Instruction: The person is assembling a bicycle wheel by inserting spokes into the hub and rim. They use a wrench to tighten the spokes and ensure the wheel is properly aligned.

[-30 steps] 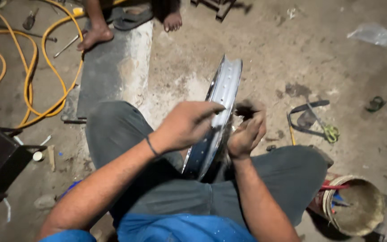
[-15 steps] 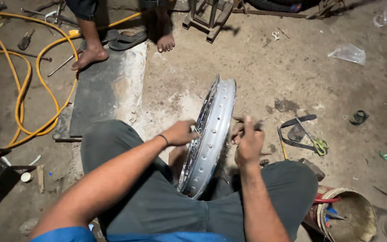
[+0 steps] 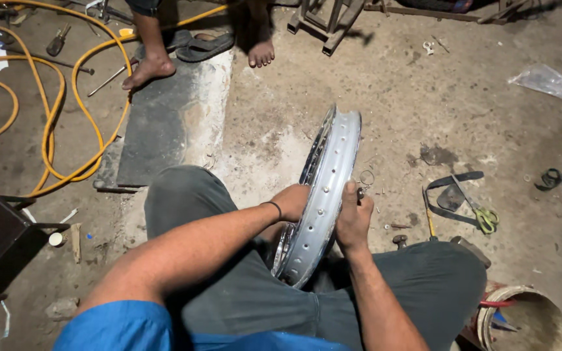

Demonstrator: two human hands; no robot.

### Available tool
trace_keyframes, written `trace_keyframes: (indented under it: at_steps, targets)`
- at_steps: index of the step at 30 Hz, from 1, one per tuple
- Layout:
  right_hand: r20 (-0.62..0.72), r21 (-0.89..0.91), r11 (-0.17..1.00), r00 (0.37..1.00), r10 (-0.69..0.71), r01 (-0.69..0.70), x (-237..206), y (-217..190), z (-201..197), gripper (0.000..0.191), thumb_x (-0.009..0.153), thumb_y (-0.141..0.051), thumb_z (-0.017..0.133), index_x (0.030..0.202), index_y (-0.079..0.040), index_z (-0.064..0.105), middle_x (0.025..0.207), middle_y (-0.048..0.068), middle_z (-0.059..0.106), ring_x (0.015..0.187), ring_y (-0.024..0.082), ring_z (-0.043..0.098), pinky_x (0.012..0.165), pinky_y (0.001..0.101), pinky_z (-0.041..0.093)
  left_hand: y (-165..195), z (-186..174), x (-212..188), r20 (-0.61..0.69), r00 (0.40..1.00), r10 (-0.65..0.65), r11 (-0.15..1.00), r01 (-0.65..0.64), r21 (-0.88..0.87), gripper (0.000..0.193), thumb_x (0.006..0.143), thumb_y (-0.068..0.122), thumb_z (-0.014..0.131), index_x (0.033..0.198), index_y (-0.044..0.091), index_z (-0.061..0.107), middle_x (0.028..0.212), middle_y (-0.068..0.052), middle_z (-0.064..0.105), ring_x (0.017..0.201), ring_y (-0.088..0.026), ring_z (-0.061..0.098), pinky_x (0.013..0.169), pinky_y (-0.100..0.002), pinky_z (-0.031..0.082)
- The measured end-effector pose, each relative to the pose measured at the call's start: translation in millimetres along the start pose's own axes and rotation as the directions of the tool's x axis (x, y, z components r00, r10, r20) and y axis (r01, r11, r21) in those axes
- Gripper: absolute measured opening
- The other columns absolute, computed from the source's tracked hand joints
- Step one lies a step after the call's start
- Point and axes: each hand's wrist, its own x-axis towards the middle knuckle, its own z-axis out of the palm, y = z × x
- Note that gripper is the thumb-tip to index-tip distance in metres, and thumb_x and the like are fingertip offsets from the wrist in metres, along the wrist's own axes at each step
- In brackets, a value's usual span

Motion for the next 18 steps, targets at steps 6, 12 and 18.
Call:
trace_keyframes:
  at_steps: [6, 12, 18]
  targets:
    - [-0.204, -0.355, 0.933, 0.979, -0.023, -0.052, 31.9, 45.4, -30.6, 0.036, 0.102, -0.029, 0.063, 0.089, 0.003, 0.072, 0.070, 0.006, 0.069, 0.061, 0.014, 0.060, 0.058, 0.0328, 0.048, -20.2, 4.5, 5.8, -0.117, 0.989, 0.089, 0.968, -0.058, 0.243, 0.033, 0.062, 0.021, 0.079, 0.086, -0.001, 0.073, 0.092, -0.028, 0.071, 0.091, -0.043, 0.070, 0.081, -0.049, 0.057]
    - [-0.130, -0.621, 0.774, 0.990, 0.054, -0.124, 7.7, 99.0, -18.1, 0.032, 0.098, -0.027, 0.068, 0.087, 0.004, 0.069, 0.080, 0.022, 0.068, 0.075, 0.035, 0.067, 0.072, 0.0439, 0.052, -32.5, 11.5, -4.7, -0.268, 0.947, 0.178, 0.983, -0.183, 0.006, 0.034, 0.083, 0.034, 0.067, 0.094, 0.002, 0.074, 0.096, -0.027, 0.071, 0.089, -0.048, 0.066, 0.076, -0.054, 0.052]
    - [-0.201, -0.618, 0.782, 0.978, -0.059, -0.080, 1.6, 104.5, -14.9, 0.031, 0.086, -0.026, 0.072, 0.090, 0.004, 0.069, 0.085, 0.026, 0.070, 0.085, 0.042, 0.069, 0.074, 0.0470, 0.053, -21.5, 2.5, -20.4, -0.223, 0.949, 0.224, 0.969, -0.192, 0.153, 0.032, 0.088, 0.032, 0.059, 0.095, 0.004, 0.072, 0.097, -0.025, 0.072, 0.089, -0.047, 0.066, 0.077, -0.055, 0.051]
